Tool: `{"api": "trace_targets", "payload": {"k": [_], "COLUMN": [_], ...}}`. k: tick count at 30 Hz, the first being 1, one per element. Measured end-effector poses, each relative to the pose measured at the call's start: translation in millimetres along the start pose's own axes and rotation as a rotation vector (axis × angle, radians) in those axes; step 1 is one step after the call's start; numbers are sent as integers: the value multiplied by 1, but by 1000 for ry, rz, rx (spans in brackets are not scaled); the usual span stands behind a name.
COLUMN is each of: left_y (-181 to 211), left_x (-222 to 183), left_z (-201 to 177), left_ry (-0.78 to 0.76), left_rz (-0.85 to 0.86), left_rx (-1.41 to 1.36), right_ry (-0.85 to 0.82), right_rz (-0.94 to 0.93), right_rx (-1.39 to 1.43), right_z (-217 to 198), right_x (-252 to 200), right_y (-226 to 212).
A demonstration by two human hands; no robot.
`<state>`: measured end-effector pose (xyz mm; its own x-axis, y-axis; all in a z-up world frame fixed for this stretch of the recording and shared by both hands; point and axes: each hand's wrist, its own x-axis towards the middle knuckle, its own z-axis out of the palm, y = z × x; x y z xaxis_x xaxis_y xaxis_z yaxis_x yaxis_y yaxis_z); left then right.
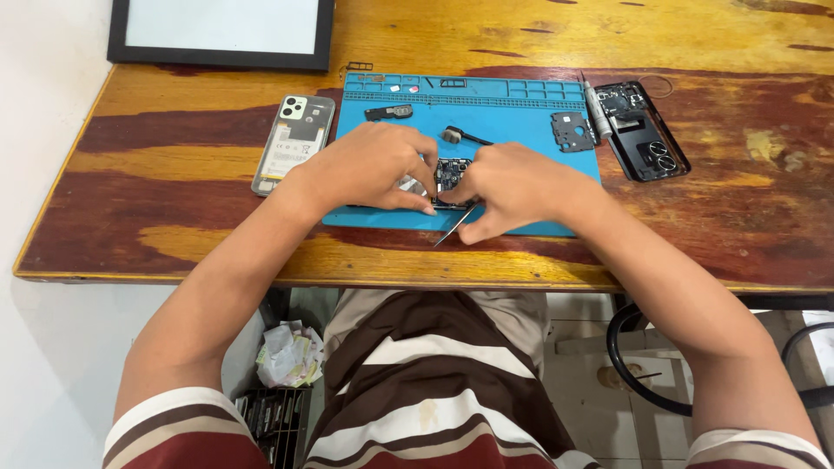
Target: The person disassembles a smartphone on a blue mat, using tweezers and a screwdriver to remove screws and internal components. They carefully lift the motherboard and set it aside, then continue to remove additional parts from the device.
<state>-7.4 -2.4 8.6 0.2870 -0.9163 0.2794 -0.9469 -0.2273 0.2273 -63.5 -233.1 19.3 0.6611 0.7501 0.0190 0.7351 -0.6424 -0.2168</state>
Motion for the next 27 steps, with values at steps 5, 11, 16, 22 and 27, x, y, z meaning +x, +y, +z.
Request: {"api": "trace_targets", "payload": {"k": [5, 11, 16, 22, 27], "left_y": [1, 2, 6, 8, 8], "left_x": [2, 1, 2, 3, 2], "left_z": [0, 2, 0, -2, -2], "left_ry": [9, 24, -25, -10, 26], "left_rz": [0, 47, 26, 20, 51], "left_rx": [8, 26, 67, 54, 48], "right_ry": [-16, 37, 24, 36, 25], "right_rz": [-15, -63, -42, 92, 144], "right_rx": [-147, -175, 188, 341, 376], "right_z": [6, 14, 6, -3, 0], "right_x": [2, 6, 3, -3, -4], "right_y": [-10, -6, 19, 56, 65]}}
